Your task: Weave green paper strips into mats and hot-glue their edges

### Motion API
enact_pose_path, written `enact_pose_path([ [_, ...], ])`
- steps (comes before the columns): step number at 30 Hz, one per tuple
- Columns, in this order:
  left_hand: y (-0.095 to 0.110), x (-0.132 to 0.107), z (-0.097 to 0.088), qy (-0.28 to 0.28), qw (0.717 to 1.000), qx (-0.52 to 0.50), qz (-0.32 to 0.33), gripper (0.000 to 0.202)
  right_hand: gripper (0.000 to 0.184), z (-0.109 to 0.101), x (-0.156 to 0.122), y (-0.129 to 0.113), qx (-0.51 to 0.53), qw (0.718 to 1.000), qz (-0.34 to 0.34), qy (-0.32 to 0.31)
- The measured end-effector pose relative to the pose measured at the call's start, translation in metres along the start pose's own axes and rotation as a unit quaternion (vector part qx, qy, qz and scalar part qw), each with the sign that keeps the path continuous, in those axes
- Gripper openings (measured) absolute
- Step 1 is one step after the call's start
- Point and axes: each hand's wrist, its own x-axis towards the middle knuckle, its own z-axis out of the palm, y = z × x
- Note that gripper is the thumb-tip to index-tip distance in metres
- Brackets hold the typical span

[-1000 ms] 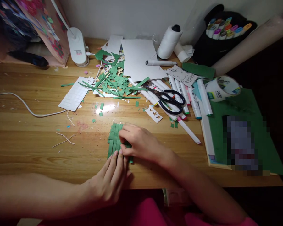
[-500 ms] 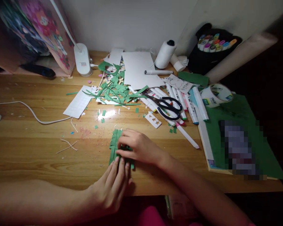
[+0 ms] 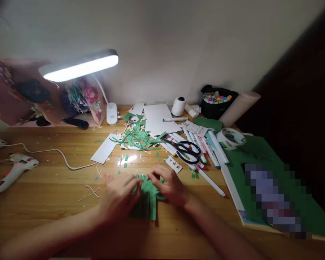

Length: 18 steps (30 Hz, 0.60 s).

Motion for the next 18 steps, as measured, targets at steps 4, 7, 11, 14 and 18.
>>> enact_pose_path([
  [4,-0.065,0.037,-0.009,-0.053,0.972,0.121,-0.196,0.021,0.026,-0.001,-0.001,0.002,-0.011,0.999,0.015,0.034],
  [7,-0.11,0.052,-0.015,-0.049,0.959,0.147,-0.238,0.023,0.025,0.001,-0.001,0.003,-0.019,0.999,-0.012,0.024],
  [11,-0.137,0.054,-0.015,-0.083,0.966,0.127,-0.211,0.015,0.025,0.002,-0.001,0.002,-0.032,0.998,-0.042,0.027],
  [14,-0.141,0.053,-0.014,-0.088,0.968,0.12,-0.203,0.014,0.026,0.002,0.0,0.0,-0.039,0.998,-0.052,0.027],
  [18,-0.145,0.054,-0.019,-0.073,0.964,0.117,-0.226,0.016,0.026,0.003,0.0,-0.002,-0.05,0.996,-0.069,0.023],
])
